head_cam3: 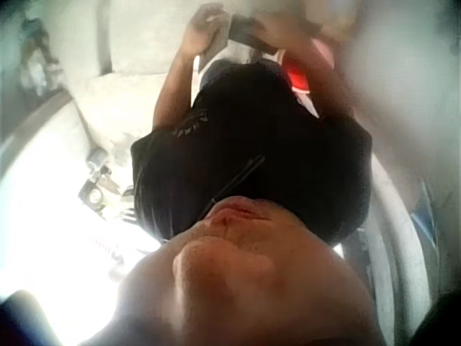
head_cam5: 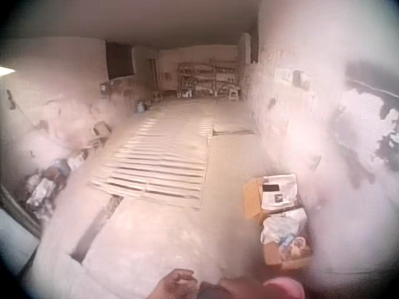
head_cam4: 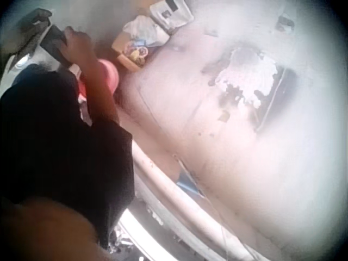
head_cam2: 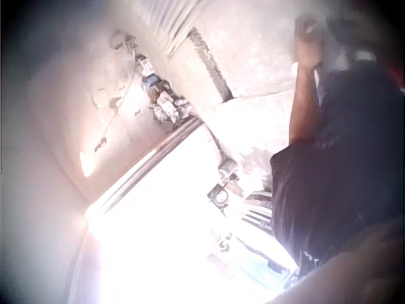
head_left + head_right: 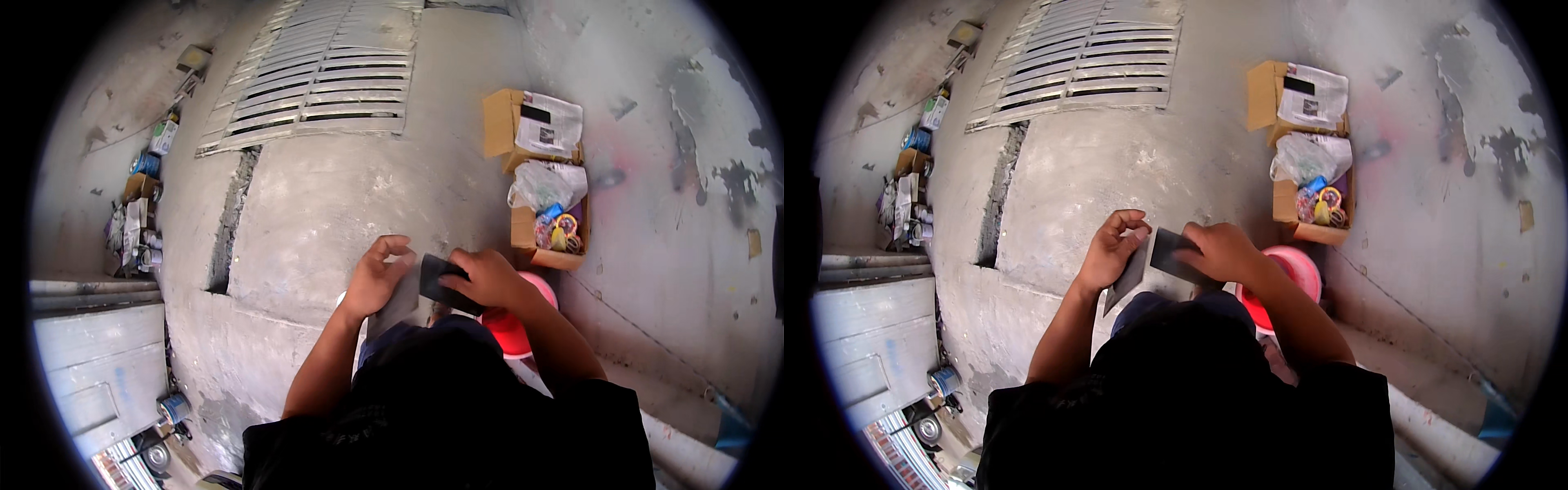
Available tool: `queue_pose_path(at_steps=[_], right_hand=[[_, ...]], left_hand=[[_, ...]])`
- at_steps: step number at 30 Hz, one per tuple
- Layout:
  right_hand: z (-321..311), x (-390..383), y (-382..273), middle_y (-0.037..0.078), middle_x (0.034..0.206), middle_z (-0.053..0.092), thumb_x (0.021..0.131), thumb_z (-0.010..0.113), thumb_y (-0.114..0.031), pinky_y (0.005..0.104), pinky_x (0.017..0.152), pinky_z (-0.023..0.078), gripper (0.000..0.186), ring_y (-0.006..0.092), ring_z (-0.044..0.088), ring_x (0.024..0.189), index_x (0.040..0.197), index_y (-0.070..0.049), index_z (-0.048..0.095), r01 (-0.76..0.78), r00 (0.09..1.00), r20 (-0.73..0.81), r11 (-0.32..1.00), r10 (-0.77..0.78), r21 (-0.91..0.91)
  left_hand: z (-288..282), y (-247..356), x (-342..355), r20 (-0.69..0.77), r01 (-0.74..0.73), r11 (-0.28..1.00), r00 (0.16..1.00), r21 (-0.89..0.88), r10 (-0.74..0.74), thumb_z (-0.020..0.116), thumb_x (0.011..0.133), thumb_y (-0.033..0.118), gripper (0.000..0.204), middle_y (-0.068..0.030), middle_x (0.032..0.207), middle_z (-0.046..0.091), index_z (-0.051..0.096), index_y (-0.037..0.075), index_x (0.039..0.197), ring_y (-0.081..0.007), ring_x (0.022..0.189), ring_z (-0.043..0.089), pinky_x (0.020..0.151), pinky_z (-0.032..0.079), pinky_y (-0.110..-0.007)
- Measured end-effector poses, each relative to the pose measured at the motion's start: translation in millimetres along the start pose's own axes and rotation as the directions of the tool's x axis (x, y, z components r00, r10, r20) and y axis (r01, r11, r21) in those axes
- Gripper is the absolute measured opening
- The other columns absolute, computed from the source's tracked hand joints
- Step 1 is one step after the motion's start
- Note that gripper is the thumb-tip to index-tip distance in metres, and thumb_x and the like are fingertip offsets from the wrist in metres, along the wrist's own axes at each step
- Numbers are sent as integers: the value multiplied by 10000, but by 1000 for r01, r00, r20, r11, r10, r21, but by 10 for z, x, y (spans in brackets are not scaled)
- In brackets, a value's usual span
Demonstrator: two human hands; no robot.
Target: The person mixes a yellow paste with a hardener on a black mixing board using a putty knife. They then apply the mixed filler to a specific area on the front bumper of a silver van, smoothing it over the surface.
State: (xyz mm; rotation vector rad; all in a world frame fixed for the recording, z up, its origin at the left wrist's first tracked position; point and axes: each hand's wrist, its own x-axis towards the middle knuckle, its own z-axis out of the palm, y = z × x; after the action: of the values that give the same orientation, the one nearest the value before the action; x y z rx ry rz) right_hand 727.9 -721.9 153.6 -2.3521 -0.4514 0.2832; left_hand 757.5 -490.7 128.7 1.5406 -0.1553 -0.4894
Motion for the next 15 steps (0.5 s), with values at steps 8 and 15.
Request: queue_pose_path(at_steps=[8,15], right_hand=[[-73,971,-66,190,659,596,804,653,-294,463,570,470,255,391,601,636,869,-67,558,216,965,168,974,-203,-66],[-103,1959,-223,186,703,609,823,660,-306,440,587,467,280,393,608,690,881,-45,577,188,967,180,982,-179,-33]], left_hand=[[-449,110,332,-108,50,996,993,78,-41,608,908,149,148,-16,777,613,634,3,902,-64,743,522,681,455,-240],[-1051,110,610,-234,22,1000,972,12,-19,599,923,151,166,30,707,583,624,2,854,-34,676,484,614,437,-215]])
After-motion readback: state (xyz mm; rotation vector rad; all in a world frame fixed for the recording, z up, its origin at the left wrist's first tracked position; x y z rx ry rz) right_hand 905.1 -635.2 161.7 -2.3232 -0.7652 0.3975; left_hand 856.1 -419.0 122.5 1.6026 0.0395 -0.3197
